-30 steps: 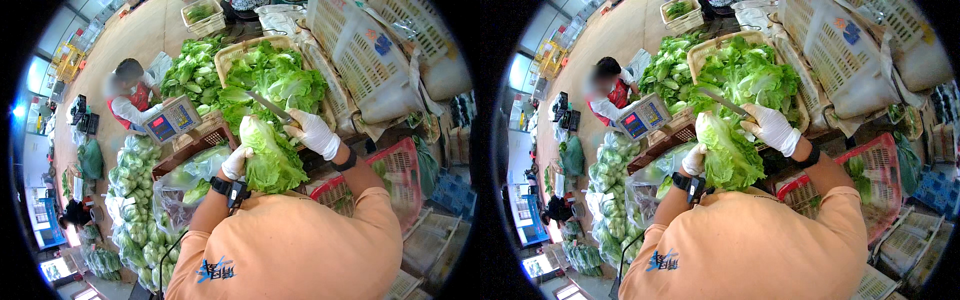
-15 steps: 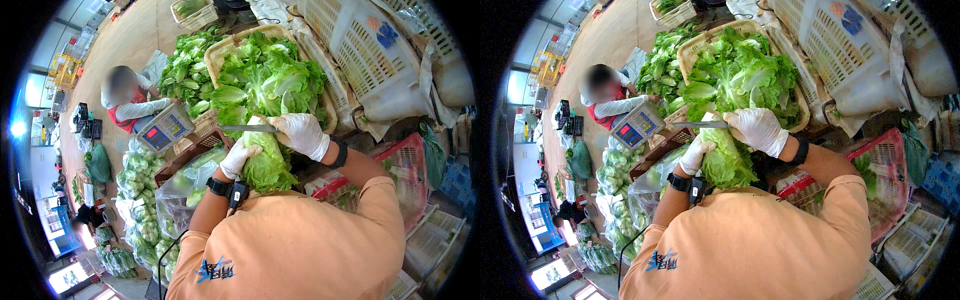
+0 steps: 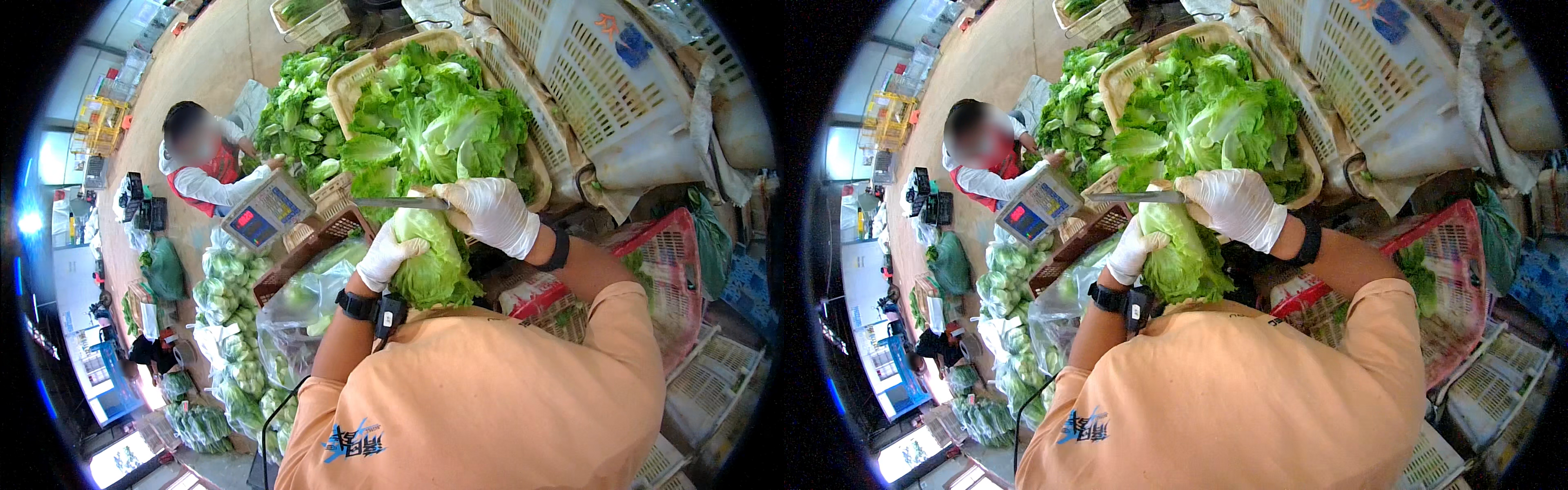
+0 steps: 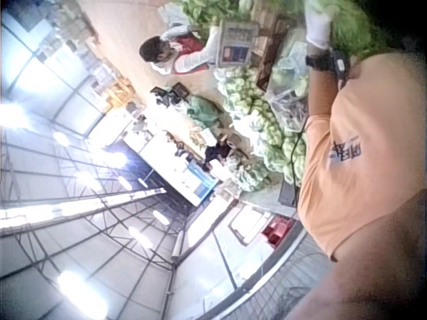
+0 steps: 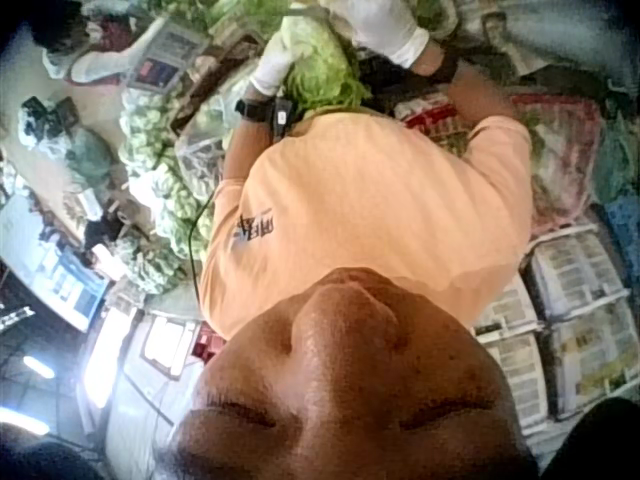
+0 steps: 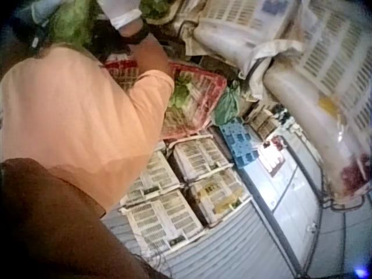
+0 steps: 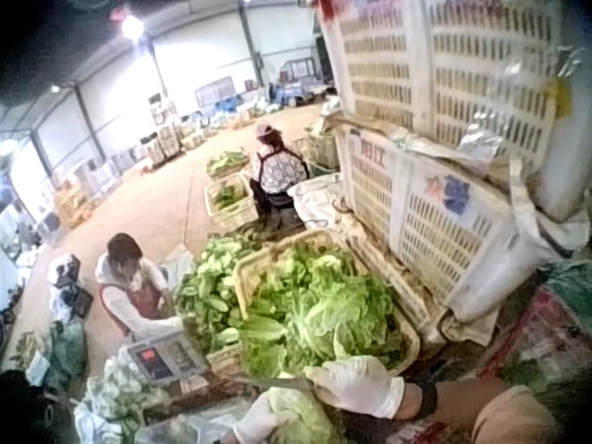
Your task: The person trims the base of lettuce heads using a knife, removes outer leaves, and places the cleaned heads into plastic bags for weighing and sorting in a warehouse environment.
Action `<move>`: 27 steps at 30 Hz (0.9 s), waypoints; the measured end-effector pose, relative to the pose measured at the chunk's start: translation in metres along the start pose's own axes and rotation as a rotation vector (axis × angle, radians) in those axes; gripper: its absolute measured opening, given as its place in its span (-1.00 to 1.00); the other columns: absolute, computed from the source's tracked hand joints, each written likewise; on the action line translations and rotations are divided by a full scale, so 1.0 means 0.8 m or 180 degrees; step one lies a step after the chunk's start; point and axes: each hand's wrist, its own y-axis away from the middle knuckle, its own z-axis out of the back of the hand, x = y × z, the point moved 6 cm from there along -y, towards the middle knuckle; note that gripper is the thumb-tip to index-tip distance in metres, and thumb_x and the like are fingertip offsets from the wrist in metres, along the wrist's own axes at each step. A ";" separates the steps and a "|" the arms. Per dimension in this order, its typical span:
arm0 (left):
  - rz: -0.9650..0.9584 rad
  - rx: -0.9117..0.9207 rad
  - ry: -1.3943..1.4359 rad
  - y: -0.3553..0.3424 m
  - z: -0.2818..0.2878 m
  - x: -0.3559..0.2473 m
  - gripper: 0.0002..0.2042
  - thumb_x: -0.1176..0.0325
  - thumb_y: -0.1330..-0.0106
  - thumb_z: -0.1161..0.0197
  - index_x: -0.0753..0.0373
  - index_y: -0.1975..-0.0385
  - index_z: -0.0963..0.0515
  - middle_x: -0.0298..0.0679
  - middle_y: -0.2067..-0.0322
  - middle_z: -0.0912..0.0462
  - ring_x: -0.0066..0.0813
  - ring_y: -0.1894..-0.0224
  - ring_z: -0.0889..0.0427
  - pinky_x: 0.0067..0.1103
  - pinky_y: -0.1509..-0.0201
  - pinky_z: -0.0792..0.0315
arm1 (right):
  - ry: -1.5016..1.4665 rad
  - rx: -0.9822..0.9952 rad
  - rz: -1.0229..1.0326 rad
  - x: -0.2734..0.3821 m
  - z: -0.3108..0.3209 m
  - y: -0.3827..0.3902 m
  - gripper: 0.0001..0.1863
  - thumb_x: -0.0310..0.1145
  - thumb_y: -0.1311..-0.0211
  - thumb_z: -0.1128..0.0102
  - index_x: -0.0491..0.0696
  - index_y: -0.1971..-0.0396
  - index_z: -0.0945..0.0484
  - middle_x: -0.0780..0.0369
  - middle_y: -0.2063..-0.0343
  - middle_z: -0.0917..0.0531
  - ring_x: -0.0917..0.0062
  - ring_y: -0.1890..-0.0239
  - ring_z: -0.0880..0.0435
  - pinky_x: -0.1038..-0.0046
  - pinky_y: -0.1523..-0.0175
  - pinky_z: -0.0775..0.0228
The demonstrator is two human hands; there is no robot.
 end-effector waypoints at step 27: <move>0.0197 -0.0732 0.0516 -0.089 0.082 -0.013 -0.43 -0.10 -0.35 0.20 0.20 -0.18 -0.24 -0.15 -0.12 -0.37 -0.35 -0.14 -0.36 -0.36 -0.18 -0.25 | -0.6441 -0.0269 -0.3306 -0.097 -0.124 0.138 -0.51 -0.16 -0.27 0.00 -0.06 -0.15 -0.28 0.22 -0.04 -0.46 0.47 -0.07 -0.45 0.35 -0.20 -0.26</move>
